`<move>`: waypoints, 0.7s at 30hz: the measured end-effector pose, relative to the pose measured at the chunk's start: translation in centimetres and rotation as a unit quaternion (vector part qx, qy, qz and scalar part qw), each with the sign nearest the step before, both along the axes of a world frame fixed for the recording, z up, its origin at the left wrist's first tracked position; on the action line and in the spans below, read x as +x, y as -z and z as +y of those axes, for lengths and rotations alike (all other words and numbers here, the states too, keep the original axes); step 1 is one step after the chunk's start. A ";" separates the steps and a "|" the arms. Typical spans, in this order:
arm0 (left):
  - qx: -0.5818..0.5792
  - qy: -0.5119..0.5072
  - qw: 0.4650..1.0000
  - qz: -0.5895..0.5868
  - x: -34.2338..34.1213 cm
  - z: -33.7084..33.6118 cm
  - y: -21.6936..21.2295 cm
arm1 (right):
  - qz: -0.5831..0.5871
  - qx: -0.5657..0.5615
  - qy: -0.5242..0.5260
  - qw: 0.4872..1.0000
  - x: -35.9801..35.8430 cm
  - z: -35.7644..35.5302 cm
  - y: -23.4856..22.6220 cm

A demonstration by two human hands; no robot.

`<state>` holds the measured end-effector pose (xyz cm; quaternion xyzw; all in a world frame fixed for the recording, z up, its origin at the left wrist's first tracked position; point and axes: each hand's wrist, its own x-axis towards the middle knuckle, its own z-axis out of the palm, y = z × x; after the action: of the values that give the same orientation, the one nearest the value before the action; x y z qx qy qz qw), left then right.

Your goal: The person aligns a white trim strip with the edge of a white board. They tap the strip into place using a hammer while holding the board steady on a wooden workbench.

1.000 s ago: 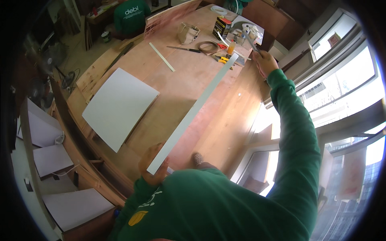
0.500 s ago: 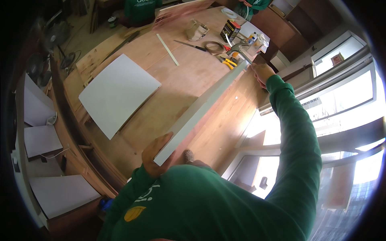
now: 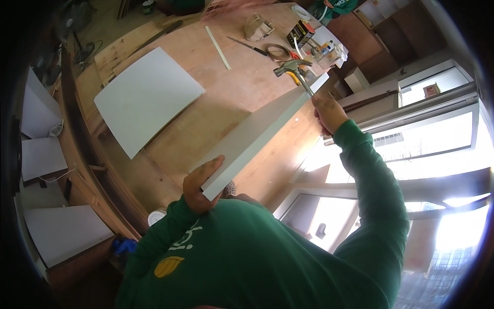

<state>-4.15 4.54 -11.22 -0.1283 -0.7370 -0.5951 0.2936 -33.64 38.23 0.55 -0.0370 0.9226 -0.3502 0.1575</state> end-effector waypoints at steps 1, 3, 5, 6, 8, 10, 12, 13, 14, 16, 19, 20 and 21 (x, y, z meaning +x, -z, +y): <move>0.000 -0.002 1.000 0.000 0.0 0.1 -0.1 | 0.005 0.005 -0.013 1.000 0.9 -0.3 -0.1; -0.004 -0.010 1.000 0.001 0.0 0.1 0.1 | 0.002 0.051 -0.039 0.998 3.3 -2.7 -1.4; -0.012 -0.013 1.000 0.005 0.1 0.4 0.5 | -0.020 0.057 -0.056 0.997 4.8 -3.2 -1.5; -0.011 -0.014 1.000 0.007 0.2 0.6 0.6 | -0.028 0.053 -0.055 0.997 5.7 -3.7 -1.6; -0.006 -0.019 1.000 0.013 0.2 0.8 0.8 | -0.045 0.046 -0.052 0.997 7.8 -4.9 -1.9; -0.002 -0.018 1.000 0.003 0.4 0.7 0.8 | -0.059 0.035 -0.045 0.997 10.4 -6.1 -2.7; 0.000 -0.022 1.000 -0.002 0.5 0.8 1.0 | -0.081 0.016 -0.047 0.995 12.7 -6.9 -3.0; -0.001 -0.023 1.000 0.001 0.4 0.8 1.1 | -0.099 0.002 -0.045 0.994 13.6 -7.1 -2.9; -0.002 -0.025 1.000 0.004 0.4 0.9 1.2 | -0.106 -0.015 -0.042 0.993 14.3 -7.4 -3.1; -0.005 -0.027 1.000 0.001 0.5 0.9 1.2 | -0.123 -0.048 -0.037 0.991 15.7 -8.1 -3.3; -0.008 -0.030 1.000 0.004 0.4 1.0 1.1 | -0.080 -0.023 -0.086 0.993 17.7 -9.4 -3.6; -0.008 -0.031 0.999 0.006 0.4 1.1 1.1 | -0.044 -0.006 -0.122 0.992 18.6 -9.7 -3.4; -0.008 -0.030 0.999 0.008 0.4 1.0 1.1 | 0.008 -0.007 -0.186 0.982 19.2 -9.9 -3.3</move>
<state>-3.72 5.54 -12.33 -0.1131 -0.7428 -0.5793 0.3160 -14.41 28.32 3.82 -0.2123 0.8984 -0.3207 0.2121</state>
